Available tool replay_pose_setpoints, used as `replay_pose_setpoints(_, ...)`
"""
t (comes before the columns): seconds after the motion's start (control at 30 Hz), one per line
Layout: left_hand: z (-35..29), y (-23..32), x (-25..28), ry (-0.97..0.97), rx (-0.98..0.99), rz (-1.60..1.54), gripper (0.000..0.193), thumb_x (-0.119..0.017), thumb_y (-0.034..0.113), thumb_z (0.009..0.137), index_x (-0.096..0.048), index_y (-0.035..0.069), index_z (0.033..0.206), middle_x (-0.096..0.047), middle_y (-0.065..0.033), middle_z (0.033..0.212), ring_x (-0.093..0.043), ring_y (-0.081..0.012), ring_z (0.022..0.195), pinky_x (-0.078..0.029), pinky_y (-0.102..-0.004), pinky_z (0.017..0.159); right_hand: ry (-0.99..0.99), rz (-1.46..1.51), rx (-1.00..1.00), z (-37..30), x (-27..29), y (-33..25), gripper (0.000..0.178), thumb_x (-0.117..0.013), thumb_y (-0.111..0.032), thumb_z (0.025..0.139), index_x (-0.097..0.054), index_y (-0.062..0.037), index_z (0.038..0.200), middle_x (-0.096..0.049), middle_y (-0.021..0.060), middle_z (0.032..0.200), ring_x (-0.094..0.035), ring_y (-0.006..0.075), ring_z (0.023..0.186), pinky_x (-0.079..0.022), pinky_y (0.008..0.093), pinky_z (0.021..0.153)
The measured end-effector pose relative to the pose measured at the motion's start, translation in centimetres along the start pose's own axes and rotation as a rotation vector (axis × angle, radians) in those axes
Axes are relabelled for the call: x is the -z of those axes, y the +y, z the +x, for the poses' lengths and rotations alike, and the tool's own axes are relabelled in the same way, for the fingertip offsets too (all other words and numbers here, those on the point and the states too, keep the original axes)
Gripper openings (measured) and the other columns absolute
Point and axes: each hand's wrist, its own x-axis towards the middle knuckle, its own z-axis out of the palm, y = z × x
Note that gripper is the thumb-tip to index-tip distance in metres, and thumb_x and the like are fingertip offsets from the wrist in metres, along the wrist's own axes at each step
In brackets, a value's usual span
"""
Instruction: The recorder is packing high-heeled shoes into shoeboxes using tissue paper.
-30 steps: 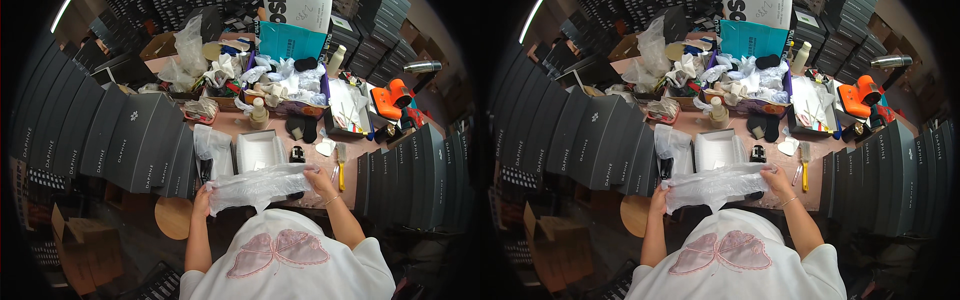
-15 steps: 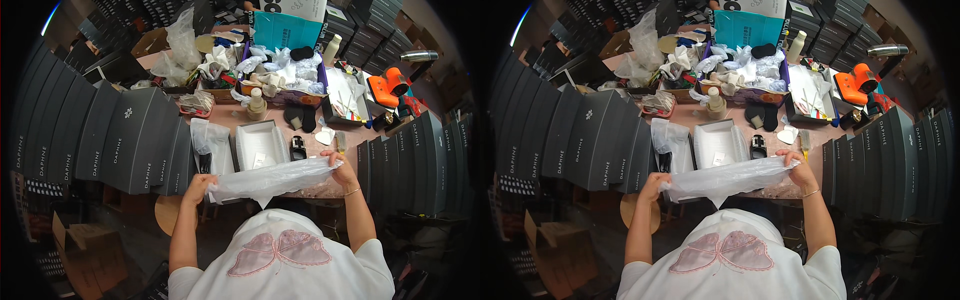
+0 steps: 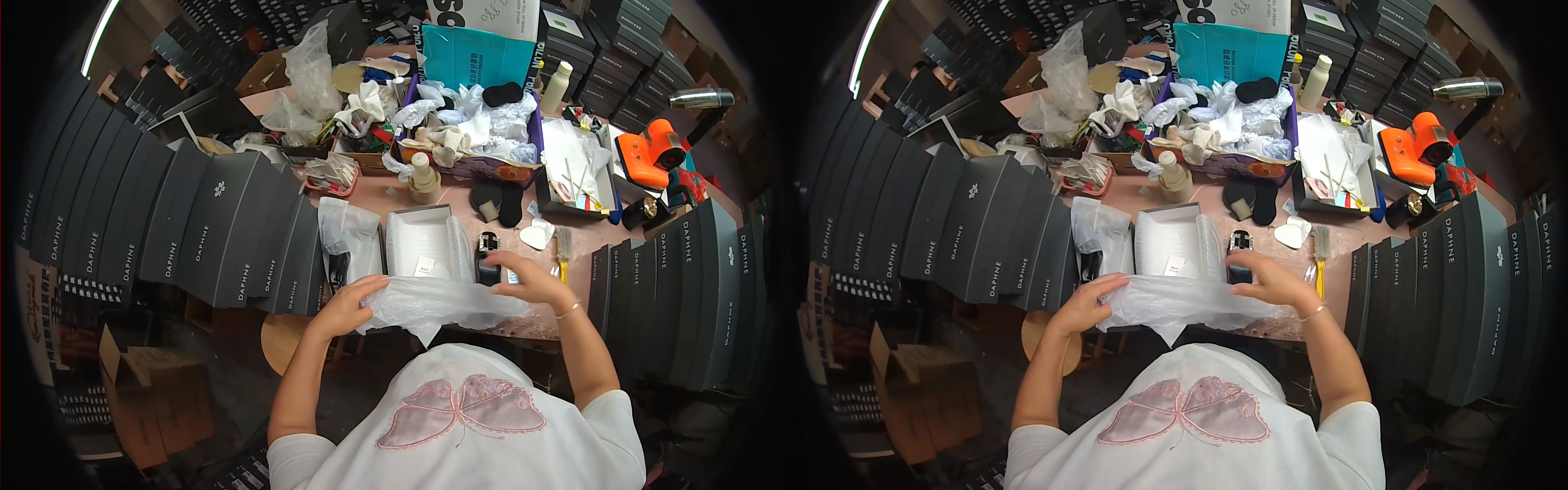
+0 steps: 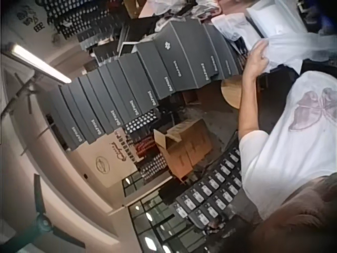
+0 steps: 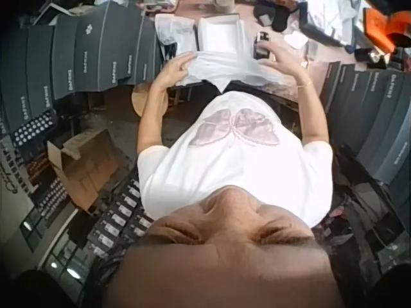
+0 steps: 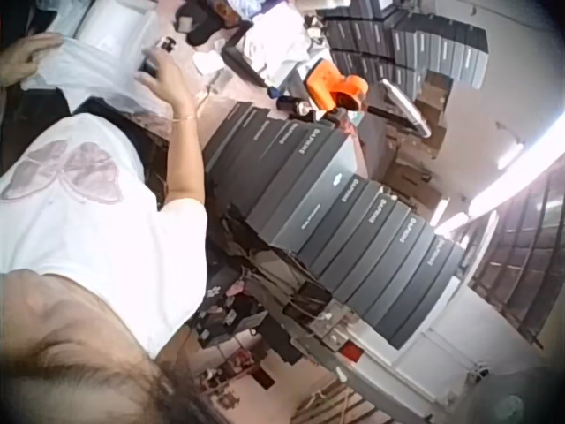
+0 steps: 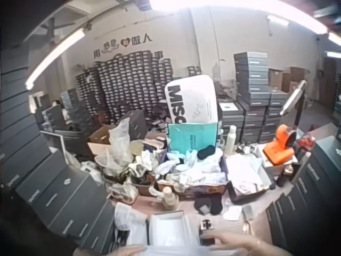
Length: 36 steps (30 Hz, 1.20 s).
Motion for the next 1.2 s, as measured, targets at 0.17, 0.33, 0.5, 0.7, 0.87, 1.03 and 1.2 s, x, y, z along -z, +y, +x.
replay_pose_setpoints(0.17, 0.8, 7.2, 1.6, -0.085, -0.113, 0.103, 0.058, -0.047, -0.007, 0.068, -0.052, -0.001, 0.126, -0.05, -0.0183, 0.132, -0.048, -0.0345, 0.121, -0.037, -0.0361, 0.103, -0.332, 0.092, 0.084, 6.8, -5.1, 1.0, 0.034, -0.066, -0.024, 0.082, -0.059, 0.0023, 0.103, -0.063, 0.0218, 0.1, -0.061, 0.0326, 0.092, -0.046, 0.038, 0.081)
replay_pose_setpoints(0.33, -0.9, 6.0, 3.9, 0.007, -0.106, 0.414, 0.058, -0.049, -0.01, 0.068, -0.051, -0.002, 0.125, -0.049, -0.0192, 0.13, -0.047, -0.0354, 0.119, -0.036, -0.0398, 0.103, -0.212, -0.05, -0.119, 0.0, -3.4, 4.3, 0.022, -0.062, -0.018, 0.083, -0.058, 0.0033, 0.09, -0.062, 0.0215, 0.079, -0.059, 0.0357, 0.072, -0.046, 0.0399, 0.068)
replay_pose_setpoints(0.5, 0.1, 5.1, 4.1, 0.035, -0.12, 0.333, 0.058, -0.049, -0.008, 0.066, -0.052, -0.001, 0.124, -0.052, -0.0183, 0.128, -0.051, -0.035, 0.114, -0.04, -0.0379, 0.099, -0.11, -0.396, -0.629, -10.2, 1.3, 9.5, 0.024, -0.065, -0.017, 0.081, -0.062, 0.0008, 0.098, -0.065, 0.0213, 0.087, -0.064, 0.0307, 0.083, -0.049, 0.0374, 0.074)
replay_pose_setpoints(0.7, 2.9, 8.7, 3.5, -0.089, -0.239, 0.353, 0.057, -0.05, -0.008, 0.067, -0.053, 0.001, 0.123, -0.053, -0.0182, 0.127, -0.051, -0.0351, 0.114, -0.039, -0.0389, 0.1, 0.249, -0.053, 0.194, 2.4, -2.6, -2.6, 0.061, -0.073, -0.028, 0.078, -0.05, -0.0004, 0.127, -0.055, 0.021, 0.123, -0.053, 0.0337, 0.115, -0.042, 0.0383, 0.097)
replay_pose_setpoints(0.87, 3.6, 12.3, 5.5, -0.102, -0.27, 0.446, 0.052, -0.051, -0.011, 0.067, -0.056, 0.0, 0.117, -0.056, -0.0174, 0.117, -0.054, -0.0357, 0.106, -0.042, -0.0404, 0.096, -0.027, -0.178, -0.042, 3.3, -5.5, 1.8, 0.032, -0.066, -0.019, 0.081, -0.061, 0.0012, 0.106, -0.063, 0.0226, 0.097, -0.062, 0.035, 0.087, -0.048, 0.042, 0.08)
replay_pose_setpoints(1.03, 6.3, 9.5, -1.1, 0.274, -0.171, -0.437, 0.056, -0.039, -0.016, 0.073, -0.053, 0.0, 0.124, -0.056, -0.01, 0.117, -0.054, -0.019, 0.109, -0.043, -0.0345, 0.098, 0.254, 0.181, -0.481, -9.4, -2.9, 9.5, 0.022, -0.058, -0.009, 0.083, -0.062, 0.0017, 0.102, -0.066, 0.0144, 0.09, -0.063, 0.0224, 0.078, -0.048, 0.035, 0.07)
replay_pose_setpoints(1.2, 11.8, 3.2, -24.2, 0.135, 0.087, -0.173, 0.06, -0.058, 0.017, 0.087, -0.035, -0.008, 0.136, -0.036, -0.0274, 0.14, -0.035, -0.0356, 0.133, -0.03, -0.0395, 0.108, 0.716, 0.755, -0.575, -16.7, -0.7, 11.3, 0.024, -0.057, -0.009, 0.089, -0.061, 0.0017, 0.11, -0.065, 0.0033, 0.097, -0.058, 0.01, 0.084, -0.047, 0.0265, 0.076)
